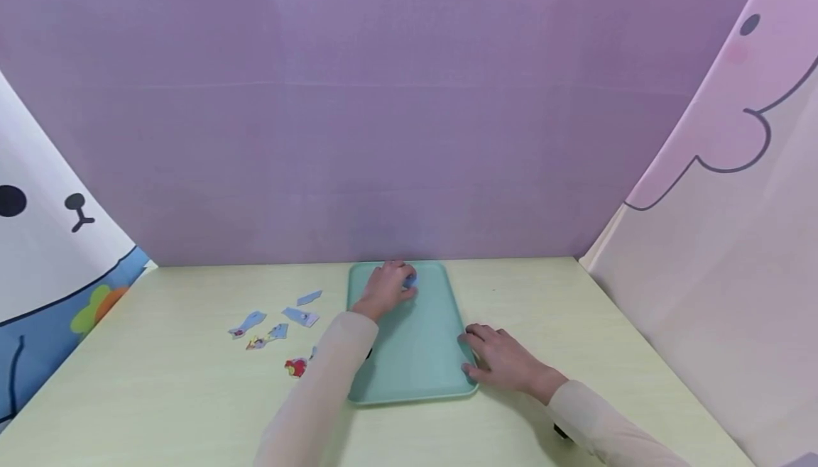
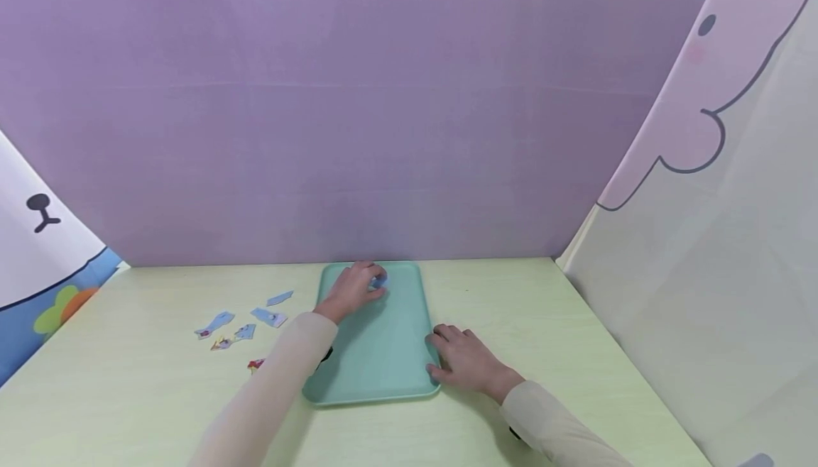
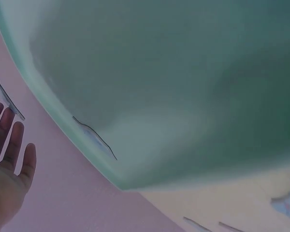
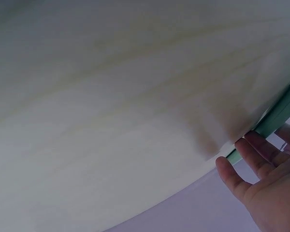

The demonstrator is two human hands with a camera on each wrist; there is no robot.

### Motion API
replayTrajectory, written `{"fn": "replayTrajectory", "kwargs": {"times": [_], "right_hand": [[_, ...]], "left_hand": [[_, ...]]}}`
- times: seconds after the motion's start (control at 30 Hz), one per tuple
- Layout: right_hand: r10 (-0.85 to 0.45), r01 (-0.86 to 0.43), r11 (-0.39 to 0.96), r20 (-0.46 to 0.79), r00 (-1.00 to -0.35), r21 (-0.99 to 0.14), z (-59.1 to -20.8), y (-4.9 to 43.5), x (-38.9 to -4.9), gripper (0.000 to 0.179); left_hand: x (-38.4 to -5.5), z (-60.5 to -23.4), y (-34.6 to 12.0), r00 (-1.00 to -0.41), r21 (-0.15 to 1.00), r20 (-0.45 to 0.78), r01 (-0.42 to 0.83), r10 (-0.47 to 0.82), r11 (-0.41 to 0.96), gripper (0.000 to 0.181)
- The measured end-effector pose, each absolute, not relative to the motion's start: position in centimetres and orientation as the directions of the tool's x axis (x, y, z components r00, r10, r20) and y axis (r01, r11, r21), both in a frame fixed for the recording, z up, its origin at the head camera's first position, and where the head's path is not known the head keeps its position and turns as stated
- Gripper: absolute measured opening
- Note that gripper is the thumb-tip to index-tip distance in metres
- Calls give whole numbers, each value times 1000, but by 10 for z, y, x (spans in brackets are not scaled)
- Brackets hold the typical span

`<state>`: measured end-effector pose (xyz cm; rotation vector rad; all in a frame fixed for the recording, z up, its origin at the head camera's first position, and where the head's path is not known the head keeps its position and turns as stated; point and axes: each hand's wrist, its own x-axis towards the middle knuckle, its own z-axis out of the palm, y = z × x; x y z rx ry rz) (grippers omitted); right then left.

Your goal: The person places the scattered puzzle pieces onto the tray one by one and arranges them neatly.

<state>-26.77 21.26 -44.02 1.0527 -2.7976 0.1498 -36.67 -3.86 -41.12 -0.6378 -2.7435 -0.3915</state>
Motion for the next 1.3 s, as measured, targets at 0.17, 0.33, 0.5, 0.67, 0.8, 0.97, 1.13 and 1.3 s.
{"fn": "replayTrajectory", "kwargs": {"times": [0.17,0.33,0.5,0.67,0.8,0.97,1.13,1.3], "right_hand": [[-640,-654,755,162,-751,-46,-440,213,-268,48],[-643,-656,753,163,-749,-45,-440,213,-267,47],[-639,-652,757,161,-752,-41,-440,213,-266,47],[-639,-654,755,167,-751,-49,-439,213,-266,48],[-645,-661,749,183,-742,-42,-440,212,-267,48],[-651,-669,742,200,-732,-33,-441,212,-267,48],[-642,-656,754,174,-747,-33,-441,212,-268,49],[-645,-659,751,176,-743,-30,-441,212,-268,48]], "left_hand": [[-368,-413,-33,-872,206,323,445,369,871,29],[-369,-418,-30,-879,214,313,436,361,874,29],[-369,-422,-28,-882,237,312,432,353,870,29],[-370,-425,-25,-884,232,312,426,347,875,29],[-369,-425,-22,-877,230,329,435,351,871,28],[-375,-431,-22,-852,207,376,460,364,863,28],[-374,-426,-21,-876,219,352,421,331,880,29],[-375,-426,-20,-889,222,341,392,306,893,31]]}}
